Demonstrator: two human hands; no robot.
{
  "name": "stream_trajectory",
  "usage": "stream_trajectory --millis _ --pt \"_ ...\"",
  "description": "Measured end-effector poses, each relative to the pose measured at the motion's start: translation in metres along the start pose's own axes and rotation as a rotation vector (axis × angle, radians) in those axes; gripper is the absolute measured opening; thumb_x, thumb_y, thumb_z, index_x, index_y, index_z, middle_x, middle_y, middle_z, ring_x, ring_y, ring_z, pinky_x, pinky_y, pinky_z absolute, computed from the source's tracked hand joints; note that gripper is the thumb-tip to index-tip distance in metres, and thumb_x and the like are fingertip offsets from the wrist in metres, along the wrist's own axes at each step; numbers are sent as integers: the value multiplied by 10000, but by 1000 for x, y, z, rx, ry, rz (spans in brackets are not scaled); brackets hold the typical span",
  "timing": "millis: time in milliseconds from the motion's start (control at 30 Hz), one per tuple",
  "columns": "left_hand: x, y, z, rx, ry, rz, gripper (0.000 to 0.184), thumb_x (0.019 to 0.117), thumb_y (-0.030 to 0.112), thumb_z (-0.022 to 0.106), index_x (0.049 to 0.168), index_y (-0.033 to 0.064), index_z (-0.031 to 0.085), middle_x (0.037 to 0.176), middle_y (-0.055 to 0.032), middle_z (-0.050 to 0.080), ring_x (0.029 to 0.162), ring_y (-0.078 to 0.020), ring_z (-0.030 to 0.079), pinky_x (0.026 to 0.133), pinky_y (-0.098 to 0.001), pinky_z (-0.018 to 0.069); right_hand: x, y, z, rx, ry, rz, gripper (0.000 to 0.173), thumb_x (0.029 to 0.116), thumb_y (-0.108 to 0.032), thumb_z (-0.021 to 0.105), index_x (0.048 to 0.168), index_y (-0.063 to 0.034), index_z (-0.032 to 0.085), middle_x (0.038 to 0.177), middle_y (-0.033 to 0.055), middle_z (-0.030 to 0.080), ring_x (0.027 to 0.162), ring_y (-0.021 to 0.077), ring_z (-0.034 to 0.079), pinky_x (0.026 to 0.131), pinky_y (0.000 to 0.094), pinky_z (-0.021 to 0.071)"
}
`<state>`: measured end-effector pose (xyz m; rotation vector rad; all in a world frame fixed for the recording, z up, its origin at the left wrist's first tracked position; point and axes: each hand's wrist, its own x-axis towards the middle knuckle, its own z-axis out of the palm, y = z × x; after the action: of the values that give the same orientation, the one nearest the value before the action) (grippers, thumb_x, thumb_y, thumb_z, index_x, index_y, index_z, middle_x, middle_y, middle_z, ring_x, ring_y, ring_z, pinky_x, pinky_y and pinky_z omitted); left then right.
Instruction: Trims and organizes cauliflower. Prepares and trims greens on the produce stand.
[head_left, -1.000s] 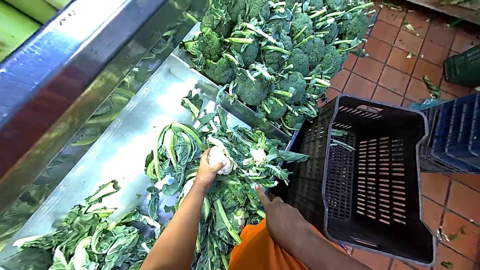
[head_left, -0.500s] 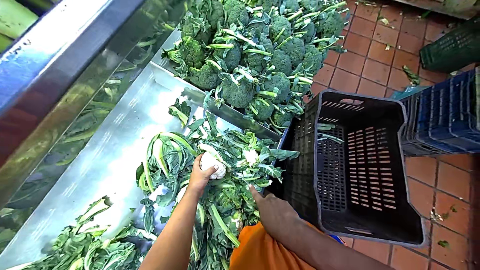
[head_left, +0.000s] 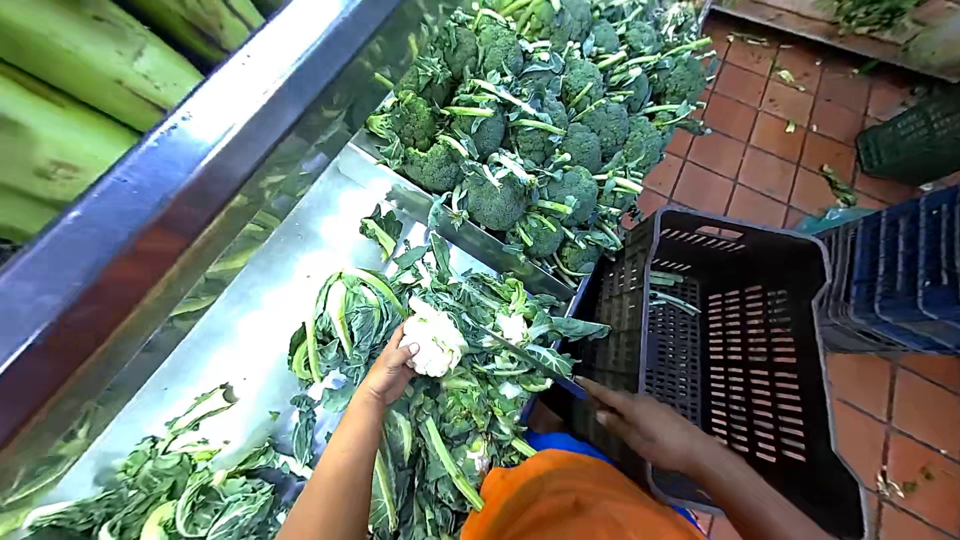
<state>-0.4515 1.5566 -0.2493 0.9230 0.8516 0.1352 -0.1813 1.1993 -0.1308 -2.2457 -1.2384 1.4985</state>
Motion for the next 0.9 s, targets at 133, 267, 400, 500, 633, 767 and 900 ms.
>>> stream_trajectory --millis 133,267,400,500,633,767,900 --pt "-26 12 2 -52 -87 -15 1214 549 621 913 1559 288 326 1268 -127 669 1088 -283 688 891 -484 594 47 -10 41 113 224 131 560 1072 -362 453 1612 -268 336 1327 132 657 1146 319 672 999 587 522" --pt "-52 3 17 -212 -142 -2 1204 526 601 929 1539 303 351 1257 -102 678 1098 -256 690 908 -472 593 123 -20 69 89 336 72 610 1068 -358 469 1624 -170 304 1439 213 548 1242 373 611 1027 571 514" --pt "-72 -1 47 -184 -106 42 1277 490 638 938 1541 240 331 1222 -105 688 1065 -250 696 889 -472 600 127 -76 37 414 316 -6 836 971 -481 639 1626 -115 271 1554 254 402 1379 412 474 1100 599 441" --pt "-80 5 67 23 -137 26 1187 579 419 942 1563 217 309 1273 -146 655 1076 -283 682 891 -481 594 104 -135 17 549 81 -126 1068 863 -549 747 1658 -271 89 1527 151 478 1283 318 587 1004 567 531" --pt "-90 12 83 259 -119 28 1114 611 285 940 1554 246 348 1310 -125 638 1099 -268 684 912 -472 607 113 -151 24 393 79 -173 1033 780 -552 837 1625 -363 274 1490 134 510 1243 314 597 982 605 523" --pt "-104 9 66 297 -138 23 1077 612 345 941 1534 261 390 1301 -110 648 1097 -260 687 918 -471 605 115 -144 24 542 -26 -215 706 878 -316 802 1511 -294 489 1372 87 622 1081 268 683 893 523 588" --pt "-113 7 60 216 -160 4 1039 628 281 925 1520 230 395 1265 -131 663 1079 -273 694 907 -468 608 111 -150 24 559 -83 -248 644 888 -153 768 1477 -282 540 1338 50 650 1036 236 698 870 481 602"
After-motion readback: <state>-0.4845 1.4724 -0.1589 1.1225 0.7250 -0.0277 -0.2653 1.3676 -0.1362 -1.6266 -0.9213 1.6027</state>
